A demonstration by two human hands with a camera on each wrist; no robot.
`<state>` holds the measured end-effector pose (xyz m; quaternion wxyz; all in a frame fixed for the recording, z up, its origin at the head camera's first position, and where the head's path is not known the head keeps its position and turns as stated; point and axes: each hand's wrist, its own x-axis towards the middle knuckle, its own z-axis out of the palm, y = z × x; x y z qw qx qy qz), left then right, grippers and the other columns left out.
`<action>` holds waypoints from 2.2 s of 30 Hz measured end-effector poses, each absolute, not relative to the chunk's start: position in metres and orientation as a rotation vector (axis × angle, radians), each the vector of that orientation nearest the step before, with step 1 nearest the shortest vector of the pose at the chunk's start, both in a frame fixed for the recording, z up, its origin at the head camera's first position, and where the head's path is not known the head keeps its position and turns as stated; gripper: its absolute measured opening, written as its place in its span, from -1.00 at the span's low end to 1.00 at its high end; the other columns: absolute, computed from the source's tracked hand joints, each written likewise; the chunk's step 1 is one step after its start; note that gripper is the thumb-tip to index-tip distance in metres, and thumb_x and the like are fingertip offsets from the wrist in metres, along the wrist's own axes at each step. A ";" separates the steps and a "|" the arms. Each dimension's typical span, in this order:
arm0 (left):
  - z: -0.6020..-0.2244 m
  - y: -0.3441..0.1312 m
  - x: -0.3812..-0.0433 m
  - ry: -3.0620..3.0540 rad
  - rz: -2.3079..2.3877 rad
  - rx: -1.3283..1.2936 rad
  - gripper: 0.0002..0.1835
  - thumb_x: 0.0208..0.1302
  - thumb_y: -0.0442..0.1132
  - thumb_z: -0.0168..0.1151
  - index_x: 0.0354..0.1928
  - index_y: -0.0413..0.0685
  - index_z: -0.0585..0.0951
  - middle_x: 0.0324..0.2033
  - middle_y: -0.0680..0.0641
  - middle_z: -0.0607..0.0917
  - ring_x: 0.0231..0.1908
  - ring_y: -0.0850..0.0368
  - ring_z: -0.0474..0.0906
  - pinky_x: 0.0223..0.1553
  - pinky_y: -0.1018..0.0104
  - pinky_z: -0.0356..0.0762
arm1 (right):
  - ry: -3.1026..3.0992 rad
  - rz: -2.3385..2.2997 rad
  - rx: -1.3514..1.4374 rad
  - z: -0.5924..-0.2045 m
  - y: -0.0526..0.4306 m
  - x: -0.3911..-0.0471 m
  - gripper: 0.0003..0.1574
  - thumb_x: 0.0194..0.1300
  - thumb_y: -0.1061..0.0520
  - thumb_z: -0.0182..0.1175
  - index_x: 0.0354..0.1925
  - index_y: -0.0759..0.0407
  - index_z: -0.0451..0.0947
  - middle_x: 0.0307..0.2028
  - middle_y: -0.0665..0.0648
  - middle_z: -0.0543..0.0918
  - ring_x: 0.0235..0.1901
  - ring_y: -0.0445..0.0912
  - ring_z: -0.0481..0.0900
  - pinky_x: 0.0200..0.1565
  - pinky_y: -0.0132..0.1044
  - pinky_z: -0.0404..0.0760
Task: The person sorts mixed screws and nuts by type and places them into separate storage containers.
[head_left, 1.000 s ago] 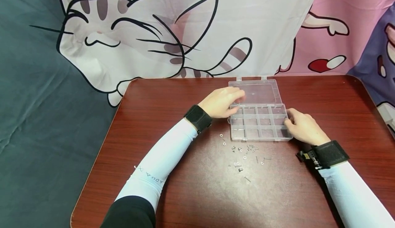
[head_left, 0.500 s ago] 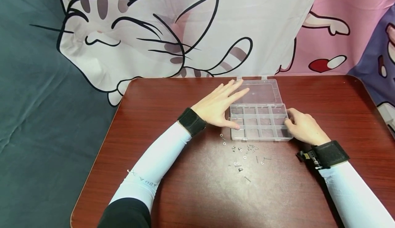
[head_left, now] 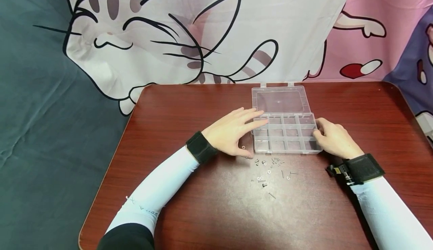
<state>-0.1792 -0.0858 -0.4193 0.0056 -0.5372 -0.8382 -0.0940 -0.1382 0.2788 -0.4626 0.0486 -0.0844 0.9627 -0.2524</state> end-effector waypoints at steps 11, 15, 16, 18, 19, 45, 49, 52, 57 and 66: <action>-0.424 -0.087 -0.148 -2.494 -0.274 -1.849 -0.17 0.12 0.28 0.43 0.40 0.11 0.52 0.26 0.06 0.60 0.20 0.12 0.49 0.23 0.21 0.43 | 2.929 -0.770 -0.242 -0.464 0.279 -0.139 -0.49 0.45 0.14 0.01 0.26 0.36 0.44 -0.12 0.38 0.72 -0.22 0.15 0.67 -0.17 0.09 0.57; -0.426 -0.086 -0.139 -2.479 -0.239 -1.904 -0.33 0.18 0.20 0.41 0.31 0.13 0.59 0.09 0.13 0.63 0.08 0.18 0.51 0.09 0.26 0.46 | 2.932 -0.769 -0.247 -0.465 0.279 -0.139 -0.49 0.45 0.14 0.02 0.26 0.36 0.44 -0.12 0.38 0.72 -0.23 0.15 0.67 -0.17 0.08 0.56; -0.427 -0.086 -0.137 -2.476 -0.237 -1.919 -0.37 0.20 0.17 0.41 0.29 0.13 0.60 0.05 0.13 0.63 0.05 0.19 0.51 0.07 0.27 0.46 | 2.933 -0.769 -0.249 -0.465 0.279 -0.139 -0.49 0.45 0.14 0.02 0.26 0.35 0.44 -0.13 0.38 0.72 -0.23 0.15 0.67 -0.18 0.07 0.56; -0.429 -0.085 -0.133 -2.476 -0.240 -1.948 -0.43 0.23 0.11 0.41 0.26 0.12 0.62 0.00 0.14 0.63 0.00 0.20 0.52 0.06 0.29 0.48 | 2.936 -0.768 -0.253 -0.465 0.280 -0.139 -0.50 0.45 0.14 0.01 0.26 0.35 0.45 -0.13 0.37 0.72 -0.23 0.15 0.67 -0.18 0.07 0.56; -0.430 -0.084 -0.132 -2.479 -0.243 -1.959 -0.46 0.23 0.08 0.41 0.24 0.11 0.63 -0.02 0.14 0.63 -0.03 0.21 0.52 0.06 0.30 0.50 | 2.937 -0.767 -0.254 -0.465 0.280 -0.139 -0.50 0.45 0.14 0.01 0.26 0.35 0.45 -0.13 0.37 0.72 -0.23 0.15 0.68 -0.18 0.07 0.56; -0.456 -0.072 -0.118 -2.434 0.003 -1.827 -0.81 0.47 -0.29 0.15 -0.33 0.13 0.62 -0.34 0.13 0.50 -0.35 0.28 0.42 -0.32 0.40 0.53 | 2.935 -0.747 -0.264 -0.464 0.272 -0.135 -0.51 0.45 0.15 -0.02 0.24 0.36 0.43 -0.15 0.38 0.70 -0.28 0.14 0.64 -0.19 0.09 0.57; -0.455 -0.073 -0.118 -2.437 -0.011 -1.826 -0.80 0.51 -0.25 0.12 -0.32 0.13 0.62 -0.37 0.13 0.48 -0.38 0.28 0.40 -0.35 0.39 0.52 | 2.944 -0.752 -0.269 -0.464 0.270 -0.134 -0.52 0.44 0.16 -0.02 0.23 0.37 0.44 -0.16 0.39 0.71 -0.28 0.15 0.65 -0.20 0.10 0.57; -0.454 -0.073 -0.118 -2.436 -0.016 -1.823 -0.80 0.55 -0.20 0.10 -0.31 0.13 0.62 -0.38 0.13 0.48 -0.38 0.28 0.39 -0.35 0.38 0.53 | 2.936 -0.766 -0.256 -0.464 0.269 -0.133 -0.50 0.45 0.15 -0.03 0.25 0.38 0.43 -0.13 0.41 0.71 -0.24 0.19 0.67 -0.18 0.15 0.58; -0.455 -0.075 -0.117 -2.447 -0.010 -1.810 -0.77 0.55 -0.22 0.09 -0.36 0.13 0.60 -0.38 0.12 0.48 -0.37 0.27 0.40 -0.36 0.38 0.53 | 2.906 -0.773 -0.240 -0.463 0.266 -0.133 -0.45 0.46 0.14 -0.04 0.30 0.40 0.39 -0.07 0.45 0.69 -0.21 0.20 0.67 -0.14 0.19 0.60; -0.455 -0.074 -0.118 -2.425 0.057 -1.784 -0.80 0.46 -0.29 0.10 -0.37 0.10 0.59 -0.36 0.13 0.53 -0.32 0.26 0.52 -0.29 0.34 0.61 | 2.905 -0.768 -0.235 -0.462 0.265 -0.134 -0.47 0.46 0.14 -0.04 0.28 0.41 0.39 -0.10 0.43 0.68 -0.26 0.15 0.64 -0.17 0.14 0.59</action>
